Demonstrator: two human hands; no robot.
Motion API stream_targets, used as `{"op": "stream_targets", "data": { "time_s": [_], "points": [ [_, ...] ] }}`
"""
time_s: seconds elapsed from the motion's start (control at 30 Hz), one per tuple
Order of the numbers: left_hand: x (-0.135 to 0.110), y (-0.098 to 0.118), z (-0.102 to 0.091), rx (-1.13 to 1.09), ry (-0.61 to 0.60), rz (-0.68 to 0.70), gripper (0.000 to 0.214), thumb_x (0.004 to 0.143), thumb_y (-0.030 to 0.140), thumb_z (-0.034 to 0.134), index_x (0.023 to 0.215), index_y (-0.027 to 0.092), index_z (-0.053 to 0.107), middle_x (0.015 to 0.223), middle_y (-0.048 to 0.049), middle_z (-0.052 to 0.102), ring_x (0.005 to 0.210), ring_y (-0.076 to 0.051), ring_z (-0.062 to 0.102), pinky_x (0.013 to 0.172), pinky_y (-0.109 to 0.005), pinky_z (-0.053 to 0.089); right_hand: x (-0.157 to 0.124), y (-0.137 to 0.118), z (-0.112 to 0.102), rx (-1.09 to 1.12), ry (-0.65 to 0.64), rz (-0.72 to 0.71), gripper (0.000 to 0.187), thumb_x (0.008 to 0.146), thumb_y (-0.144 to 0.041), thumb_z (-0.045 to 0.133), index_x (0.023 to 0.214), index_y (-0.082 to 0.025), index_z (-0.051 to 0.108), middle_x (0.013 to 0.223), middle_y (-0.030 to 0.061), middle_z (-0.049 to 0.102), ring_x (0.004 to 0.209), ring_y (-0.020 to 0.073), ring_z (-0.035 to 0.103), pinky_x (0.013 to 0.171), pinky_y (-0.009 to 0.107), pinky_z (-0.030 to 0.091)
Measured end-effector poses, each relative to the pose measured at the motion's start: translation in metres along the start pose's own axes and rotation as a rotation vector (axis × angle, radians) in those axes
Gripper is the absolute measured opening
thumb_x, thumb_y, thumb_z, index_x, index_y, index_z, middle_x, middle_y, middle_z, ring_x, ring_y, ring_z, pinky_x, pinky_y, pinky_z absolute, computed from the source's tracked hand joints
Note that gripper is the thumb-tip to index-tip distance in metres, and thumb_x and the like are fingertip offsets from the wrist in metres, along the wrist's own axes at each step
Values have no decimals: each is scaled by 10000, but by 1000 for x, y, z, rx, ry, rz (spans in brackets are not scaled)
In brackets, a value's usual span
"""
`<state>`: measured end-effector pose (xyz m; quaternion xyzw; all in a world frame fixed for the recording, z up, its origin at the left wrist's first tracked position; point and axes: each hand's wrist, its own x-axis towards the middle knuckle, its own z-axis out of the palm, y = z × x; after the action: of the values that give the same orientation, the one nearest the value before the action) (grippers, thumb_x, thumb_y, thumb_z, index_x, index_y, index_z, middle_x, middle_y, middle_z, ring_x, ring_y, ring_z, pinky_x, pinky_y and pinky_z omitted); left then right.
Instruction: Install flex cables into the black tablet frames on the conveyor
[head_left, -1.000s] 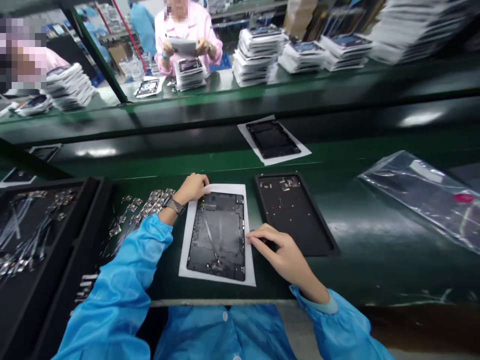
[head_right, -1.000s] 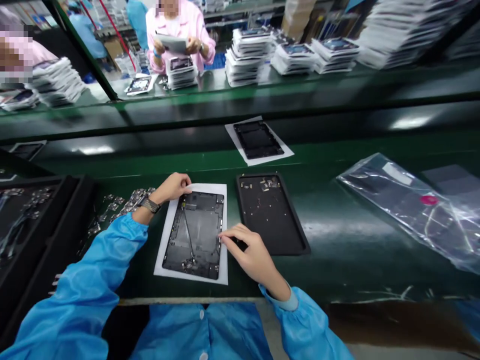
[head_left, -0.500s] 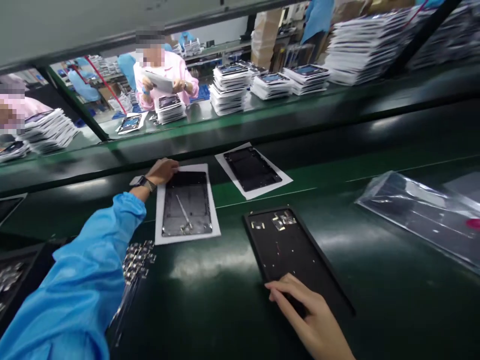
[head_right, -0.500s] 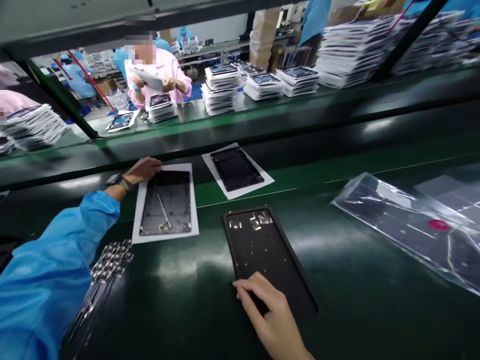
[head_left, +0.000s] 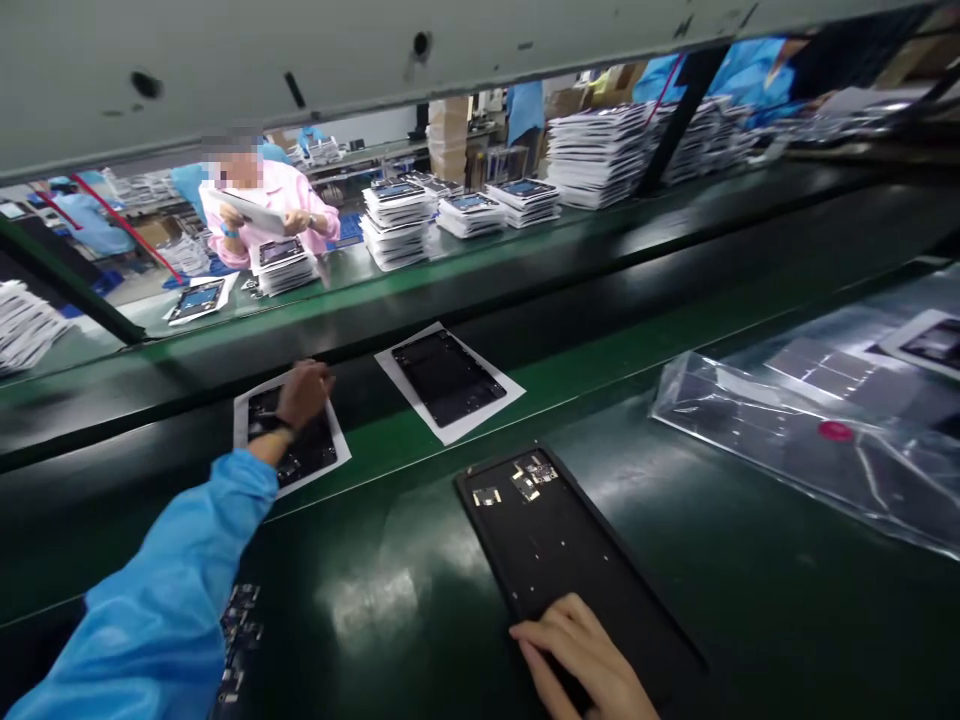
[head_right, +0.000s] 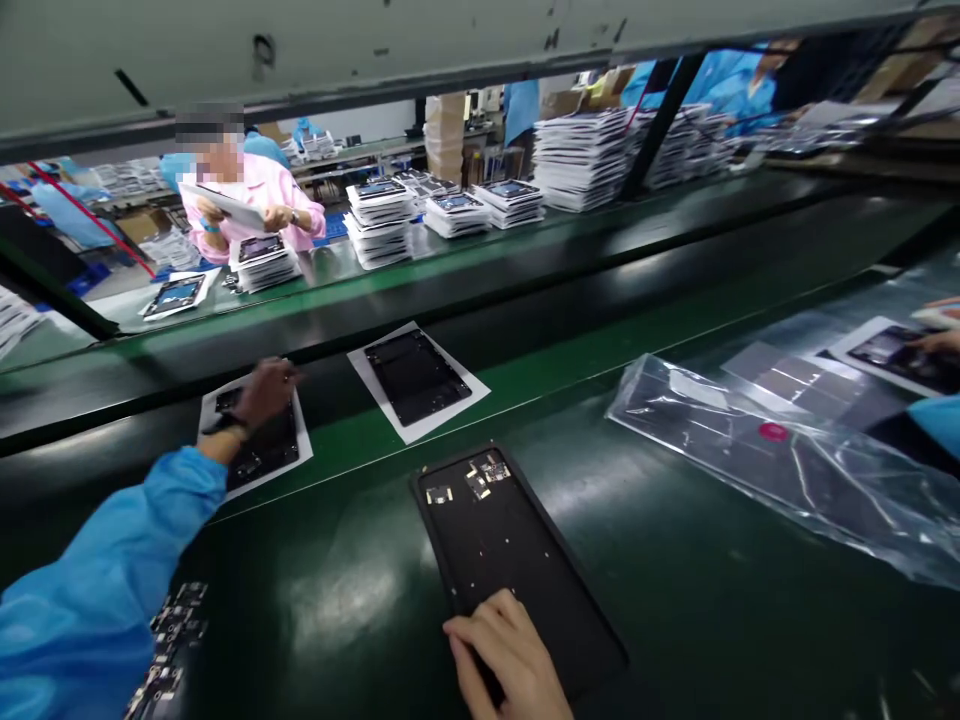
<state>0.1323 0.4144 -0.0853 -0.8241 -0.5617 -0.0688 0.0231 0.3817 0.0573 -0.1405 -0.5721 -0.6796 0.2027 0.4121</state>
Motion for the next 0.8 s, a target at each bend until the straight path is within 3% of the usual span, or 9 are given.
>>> {"op": "stream_targets", "data": {
  "time_s": [0.1,0.17,0.27,0.47,0.63,0.73,0.8],
  "points": [
    [-16,86,22,-44,-36,249,213,904,362,564,925,180,672,976,-102,666,974,-241,597,901,-350,450,0,-3,3,-25,8,-15,195,940,-144,515,960,-235,686,698,13,632,670,186,577,632,309,506],
    [-26,132,34,-45,-58,355,288,895,429,583,984,165,657,1032,-118,661,999,-250,590,891,-347,452,1,-6,3,-32,26,-10,186,946,-159,517,925,-231,687,712,15,638,689,190,580,640,311,500],
    [-34,167,43,-26,-76,363,331,887,410,605,1026,109,621,1046,-171,649,999,-286,586,842,-376,460,2,-11,2,-24,39,26,191,955,-182,512,886,-224,685,711,17,635,709,197,578,642,313,491],
    [-39,168,39,43,-97,427,162,911,162,525,1037,91,597,1088,-182,625,1046,-273,569,887,-385,444,0,-12,2,19,66,92,192,947,-213,528,845,-223,690,725,30,639,742,212,578,657,321,479],
    [-51,160,16,111,-112,462,218,826,9,531,1026,75,589,1117,-197,598,1057,-281,561,873,-395,465,-2,-9,1,84,171,116,180,934,-232,546,851,-218,706,750,40,650,764,207,596,682,316,485],
    [-76,141,-6,127,-117,470,278,838,-30,455,1067,85,563,1172,-191,567,1073,-272,547,839,-378,490,-3,-4,-9,83,267,153,182,926,-262,546,865,-216,712,763,45,657,762,207,600,685,321,485],
    [-106,126,-21,140,-120,478,298,843,-36,420,1063,111,557,1172,-170,562,1088,-267,534,838,-367,497,-2,2,-21,35,332,208,182,911,-293,552,892,-212,713,804,54,666,760,208,599,694,329,485]
  ]
}}
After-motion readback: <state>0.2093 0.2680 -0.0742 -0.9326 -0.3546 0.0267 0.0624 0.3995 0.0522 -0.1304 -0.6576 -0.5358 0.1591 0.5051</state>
